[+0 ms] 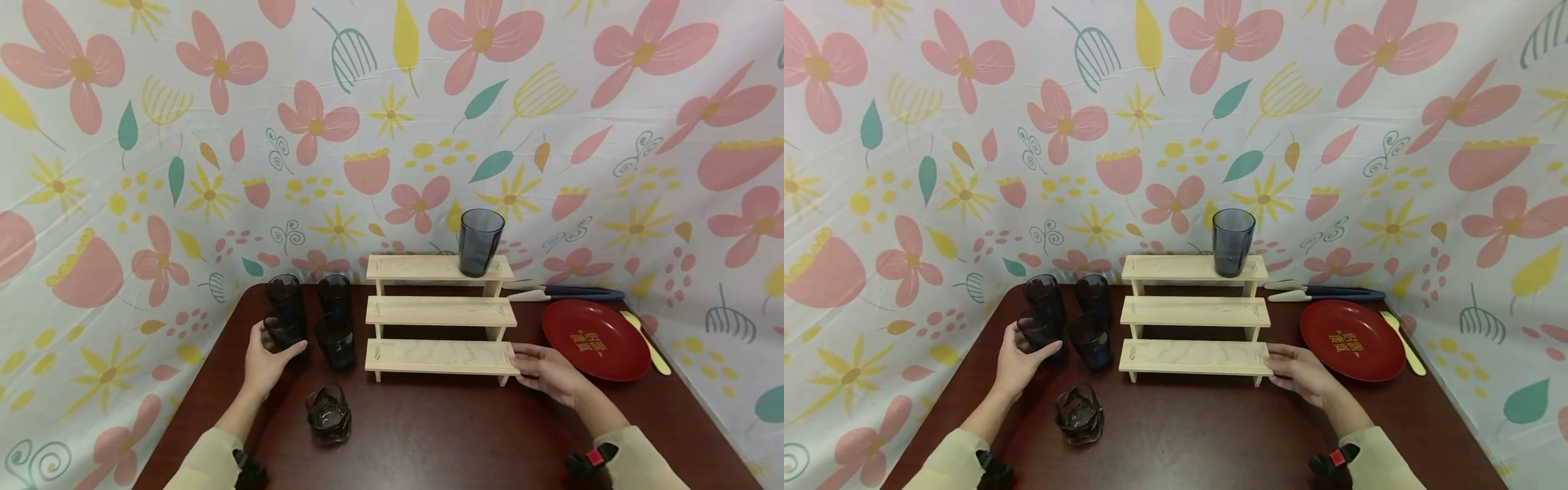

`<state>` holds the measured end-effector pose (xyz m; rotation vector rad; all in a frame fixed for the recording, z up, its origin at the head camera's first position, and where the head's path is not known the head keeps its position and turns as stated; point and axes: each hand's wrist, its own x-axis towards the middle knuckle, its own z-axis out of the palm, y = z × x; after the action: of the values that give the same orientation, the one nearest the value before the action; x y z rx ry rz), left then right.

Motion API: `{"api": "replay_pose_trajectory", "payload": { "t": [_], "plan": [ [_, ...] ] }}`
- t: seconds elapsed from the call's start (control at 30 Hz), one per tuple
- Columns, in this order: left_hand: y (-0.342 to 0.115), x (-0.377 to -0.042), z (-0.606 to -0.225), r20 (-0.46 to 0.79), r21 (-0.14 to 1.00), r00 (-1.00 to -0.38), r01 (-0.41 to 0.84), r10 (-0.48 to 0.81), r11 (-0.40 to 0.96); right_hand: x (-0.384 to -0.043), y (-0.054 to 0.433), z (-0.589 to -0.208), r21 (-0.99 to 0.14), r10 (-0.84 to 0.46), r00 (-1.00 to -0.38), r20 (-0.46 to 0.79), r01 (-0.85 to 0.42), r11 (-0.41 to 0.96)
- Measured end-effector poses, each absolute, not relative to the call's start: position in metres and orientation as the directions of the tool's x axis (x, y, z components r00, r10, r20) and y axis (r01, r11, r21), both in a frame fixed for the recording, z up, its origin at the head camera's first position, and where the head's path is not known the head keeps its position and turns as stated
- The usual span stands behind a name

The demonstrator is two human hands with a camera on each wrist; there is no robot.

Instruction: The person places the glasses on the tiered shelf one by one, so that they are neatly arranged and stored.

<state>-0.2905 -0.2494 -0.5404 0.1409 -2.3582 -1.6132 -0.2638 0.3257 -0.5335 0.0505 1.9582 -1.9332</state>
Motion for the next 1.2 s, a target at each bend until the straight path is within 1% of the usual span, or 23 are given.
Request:
{"api": "replay_pose_trajectory", "payload": {
  "t": [0.2, 0.43, 0.7, 0.93, 1.2],
  "plan": [
    [-0.255, -0.287, -0.526, 0.218, 0.912, -0.943, 0.105, -0.250, 0.396, -0.265, 0.326, -0.535, -0.955, -0.247, -0.923, -0.294, 0.292, 0.049],
    [-0.257, -0.281, -0.500, 0.259, 0.900, -0.929, 0.134, -0.262, 0.414, -0.266, 0.327, -0.538, -0.953, -0.244, -0.922, -0.301, 0.295, 0.060],
    [-0.251, -0.279, -0.471, 0.322, 0.911, -0.907, 0.218, -0.271, 0.351, -0.265, 0.326, -0.535, -0.953, -0.245, -0.921, -0.301, 0.296, 0.059],
    [-0.242, -0.281, -0.448, 0.378, 0.907, -0.893, 0.303, -0.245, 0.294, -0.266, 0.327, -0.536, -0.954, -0.241, -0.923, -0.299, 0.293, 0.062],
    [-0.222, -0.291, -0.420, 0.400, 0.895, -0.894, 0.332, -0.204, 0.299, -0.265, 0.326, -0.535, -0.957, -0.250, -0.924, -0.291, 0.285, 0.059]
  ]
}}
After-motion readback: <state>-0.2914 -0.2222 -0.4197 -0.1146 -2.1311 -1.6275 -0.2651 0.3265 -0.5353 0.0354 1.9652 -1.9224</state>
